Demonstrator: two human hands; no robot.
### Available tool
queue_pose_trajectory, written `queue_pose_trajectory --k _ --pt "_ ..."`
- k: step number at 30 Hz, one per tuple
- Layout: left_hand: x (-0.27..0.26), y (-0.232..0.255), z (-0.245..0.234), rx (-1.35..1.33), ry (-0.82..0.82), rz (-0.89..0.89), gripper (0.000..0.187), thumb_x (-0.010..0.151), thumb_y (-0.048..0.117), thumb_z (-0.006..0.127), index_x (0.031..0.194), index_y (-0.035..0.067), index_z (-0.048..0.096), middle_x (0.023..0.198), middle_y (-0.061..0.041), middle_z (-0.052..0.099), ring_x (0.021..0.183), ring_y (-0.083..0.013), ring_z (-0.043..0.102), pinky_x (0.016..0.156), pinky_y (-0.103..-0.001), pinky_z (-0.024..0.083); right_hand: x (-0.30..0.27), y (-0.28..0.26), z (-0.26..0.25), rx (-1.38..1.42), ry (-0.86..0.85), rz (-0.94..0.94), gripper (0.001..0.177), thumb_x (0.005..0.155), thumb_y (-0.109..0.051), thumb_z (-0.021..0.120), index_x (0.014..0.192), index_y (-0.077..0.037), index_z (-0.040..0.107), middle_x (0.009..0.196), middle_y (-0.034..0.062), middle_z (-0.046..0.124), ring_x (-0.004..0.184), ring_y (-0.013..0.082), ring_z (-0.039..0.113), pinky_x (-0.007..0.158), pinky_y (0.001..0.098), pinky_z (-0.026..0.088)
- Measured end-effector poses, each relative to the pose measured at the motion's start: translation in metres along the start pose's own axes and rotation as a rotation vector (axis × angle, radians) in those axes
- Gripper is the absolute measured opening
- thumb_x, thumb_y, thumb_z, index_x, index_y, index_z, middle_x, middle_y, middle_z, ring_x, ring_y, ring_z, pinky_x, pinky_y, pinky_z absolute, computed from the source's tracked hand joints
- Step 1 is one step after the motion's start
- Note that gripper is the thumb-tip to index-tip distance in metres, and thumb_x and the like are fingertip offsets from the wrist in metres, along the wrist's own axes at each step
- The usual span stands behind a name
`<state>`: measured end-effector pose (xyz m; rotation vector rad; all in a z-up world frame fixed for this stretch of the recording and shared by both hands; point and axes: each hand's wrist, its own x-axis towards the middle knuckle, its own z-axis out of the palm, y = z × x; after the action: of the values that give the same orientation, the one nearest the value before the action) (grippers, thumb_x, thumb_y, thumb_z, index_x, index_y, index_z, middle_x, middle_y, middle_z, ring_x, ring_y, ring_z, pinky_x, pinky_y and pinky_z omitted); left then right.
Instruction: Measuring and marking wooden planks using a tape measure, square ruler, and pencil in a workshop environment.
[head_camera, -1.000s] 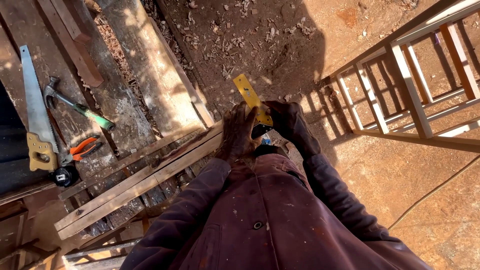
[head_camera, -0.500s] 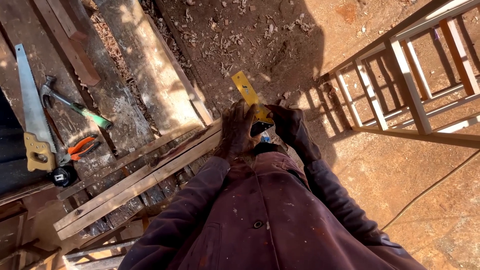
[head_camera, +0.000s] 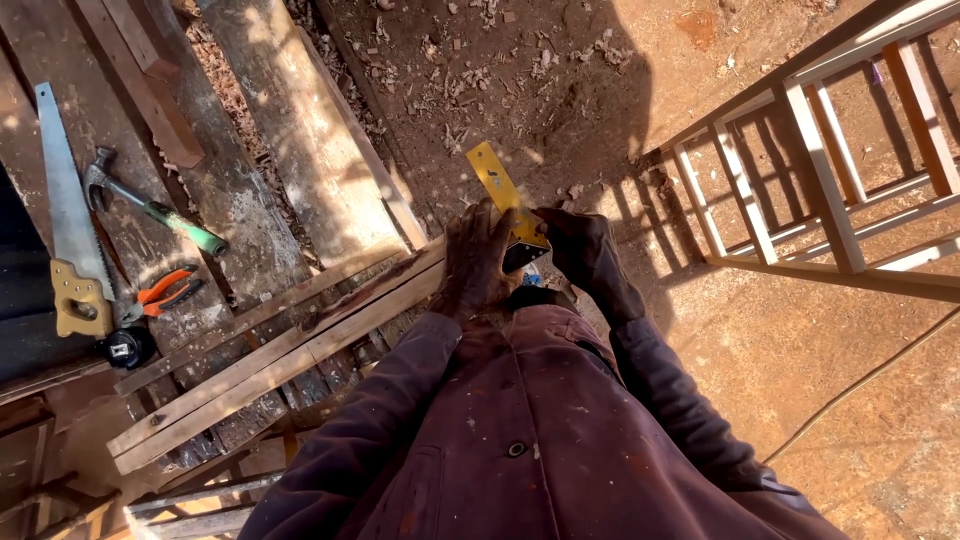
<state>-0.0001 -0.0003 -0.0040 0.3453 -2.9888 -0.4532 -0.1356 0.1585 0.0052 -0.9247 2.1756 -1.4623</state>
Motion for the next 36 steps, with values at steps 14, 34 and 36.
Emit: queue_pose_trajectory --k 14,34,36 --pt "-0.001 0.01 -0.014 0.02 -0.03 -0.042 0.1 0.058 0.037 0.092 0.146 0.013 0.051 0.144 -0.025 0.044 0.135 -0.0439 0.046 0.106 -0.059 0.034 -0.028 0.002 -0.025 -0.156 -0.129 0.337 0.016 0.092 -0.021 0.07 0.106 -0.019 0.077 0.081 0.0165 0.075 0.082 0.0456 0.071 0.067 0.0558 0.053" --pt "-0.003 0.02 -0.019 -0.009 -0.06 -0.11 0.109 0.06 0.04 0.1 0.15 0.013 0.046 0.161 -0.03 0.033 0.15 -0.0469 0.036 0.123 -0.065 0.022 -0.033 0.021 0.014 0.716 -0.07 0.616 0.03 0.111 -0.021 0.057 0.115 0.008 0.064 0.052 0.0125 0.039 0.036 0.018 0.042 0.035 0.0247 0.04" --pt "-0.006 0.018 -0.025 -0.014 -0.038 -0.086 0.111 0.06 0.043 0.102 0.151 0.012 0.045 0.16 -0.032 0.033 0.151 -0.049 0.033 0.124 -0.067 0.019 -0.033 0.035 0.019 0.766 -0.089 0.63 0.023 0.107 -0.016 0.06 0.112 0.006 0.064 0.05 0.0114 0.039 0.033 0.0182 0.042 0.034 0.0229 0.041"
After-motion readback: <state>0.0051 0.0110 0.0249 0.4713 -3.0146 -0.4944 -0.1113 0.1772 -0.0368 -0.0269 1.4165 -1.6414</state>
